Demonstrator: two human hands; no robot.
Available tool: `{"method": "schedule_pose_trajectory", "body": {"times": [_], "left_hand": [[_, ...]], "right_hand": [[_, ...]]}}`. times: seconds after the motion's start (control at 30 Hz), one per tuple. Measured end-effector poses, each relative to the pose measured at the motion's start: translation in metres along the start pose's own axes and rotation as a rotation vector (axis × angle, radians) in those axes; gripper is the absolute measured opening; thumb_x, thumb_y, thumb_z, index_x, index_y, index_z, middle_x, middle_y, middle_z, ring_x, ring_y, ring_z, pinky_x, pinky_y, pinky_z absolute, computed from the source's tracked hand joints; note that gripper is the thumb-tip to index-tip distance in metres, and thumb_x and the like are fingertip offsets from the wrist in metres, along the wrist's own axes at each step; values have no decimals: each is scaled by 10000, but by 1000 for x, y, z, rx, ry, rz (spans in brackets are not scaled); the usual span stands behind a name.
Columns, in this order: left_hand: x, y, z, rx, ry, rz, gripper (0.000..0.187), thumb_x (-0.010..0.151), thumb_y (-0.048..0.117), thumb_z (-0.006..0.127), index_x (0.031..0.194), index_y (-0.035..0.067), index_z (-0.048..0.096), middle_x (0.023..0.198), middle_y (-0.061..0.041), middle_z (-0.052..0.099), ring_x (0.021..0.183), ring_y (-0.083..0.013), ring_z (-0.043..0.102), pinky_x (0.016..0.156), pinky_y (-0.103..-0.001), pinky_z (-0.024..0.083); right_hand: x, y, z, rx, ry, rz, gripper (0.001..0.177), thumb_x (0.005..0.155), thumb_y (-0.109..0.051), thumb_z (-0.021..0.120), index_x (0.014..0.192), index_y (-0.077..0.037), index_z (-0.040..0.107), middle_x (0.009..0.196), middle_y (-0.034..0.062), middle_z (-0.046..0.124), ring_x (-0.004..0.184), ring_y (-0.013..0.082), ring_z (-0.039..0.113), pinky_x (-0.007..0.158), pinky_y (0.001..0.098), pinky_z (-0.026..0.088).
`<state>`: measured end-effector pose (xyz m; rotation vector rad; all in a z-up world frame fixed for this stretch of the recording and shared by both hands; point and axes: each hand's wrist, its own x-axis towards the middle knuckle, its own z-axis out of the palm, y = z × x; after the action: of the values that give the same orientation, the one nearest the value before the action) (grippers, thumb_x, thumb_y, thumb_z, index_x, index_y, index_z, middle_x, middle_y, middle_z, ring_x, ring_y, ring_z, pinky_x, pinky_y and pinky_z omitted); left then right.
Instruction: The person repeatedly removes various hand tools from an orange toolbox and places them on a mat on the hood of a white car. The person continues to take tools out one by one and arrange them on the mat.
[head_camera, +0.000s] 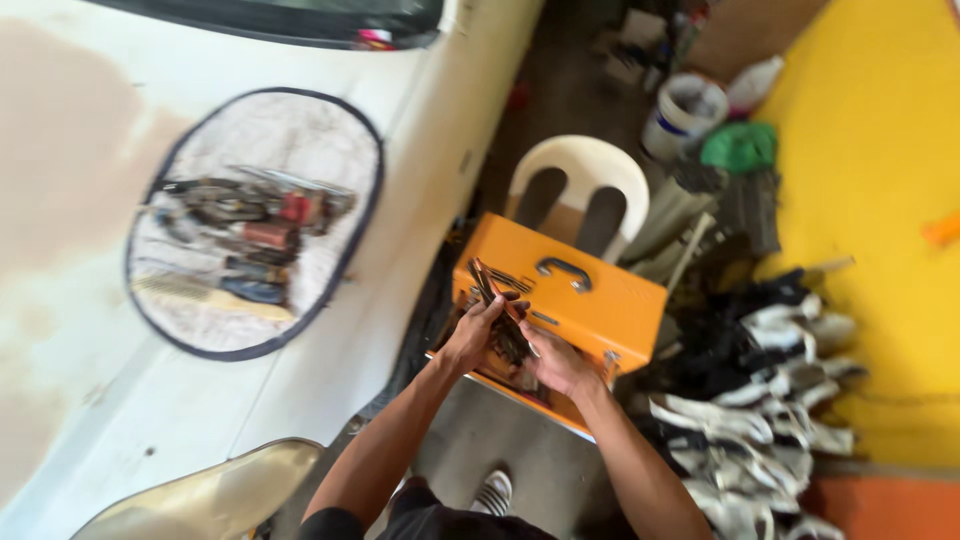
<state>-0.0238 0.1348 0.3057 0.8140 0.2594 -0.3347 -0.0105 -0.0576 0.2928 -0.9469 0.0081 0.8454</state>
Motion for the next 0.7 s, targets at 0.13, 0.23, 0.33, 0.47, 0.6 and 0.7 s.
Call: {"method": "schedule_pose_trajectory", "body": {"times": [0.13,0.23,0.33,0.47,0.6,0.7], "left_hand": [[-22,49,-29,135,25,126,457,1065,405,467,1305,29,564,1090,-96,703,919,-221,679,735,-387,571],[-40,85,-61,194,62,132,473,1070,437,447,1238,16,585,972,-106,678,783,-238,652,591,-395,534],[-55,123,-96,183,36,227,462,1080,420,455,1205,16,643,961,-77,663,787,-202,658,624,-358,561],[-61,166,-155,208,118,333,429,1078,414,453,1163,44,652,969,-82,663,822,-192,646,678,-351,557],[-42,199,-216,75,296,466,389,1075,390,464,1093,41,636,1007,-48,681,928,-156,652,808,-364,567],[-28,221,-261,84,407,549,338,1088,382,470,1067,83,627,941,-42,622,875,-149,588,765,-379,527]], "right_hand": [[36,-16,62,-130,-147,88,376,990,-245,595,1347,-130,575,1140,27,662,915,197,683,766,370,580],[73,-13,103,-277,-234,97,325,991,-213,644,1286,-93,578,1070,32,655,896,190,675,789,372,580],[114,-8,146,-453,-344,47,301,1025,-204,671,1254,-27,591,1014,52,656,898,164,670,795,354,569],[172,1,213,-899,-230,-34,316,961,-146,718,1211,27,633,961,100,705,843,206,699,759,355,568],[211,17,281,-1434,-111,-710,463,841,-64,733,1263,28,567,1038,258,723,978,444,688,765,466,552],[237,29,321,-1362,-204,-764,565,875,-72,629,1397,30,438,1104,278,693,1023,497,654,795,520,526]]}}
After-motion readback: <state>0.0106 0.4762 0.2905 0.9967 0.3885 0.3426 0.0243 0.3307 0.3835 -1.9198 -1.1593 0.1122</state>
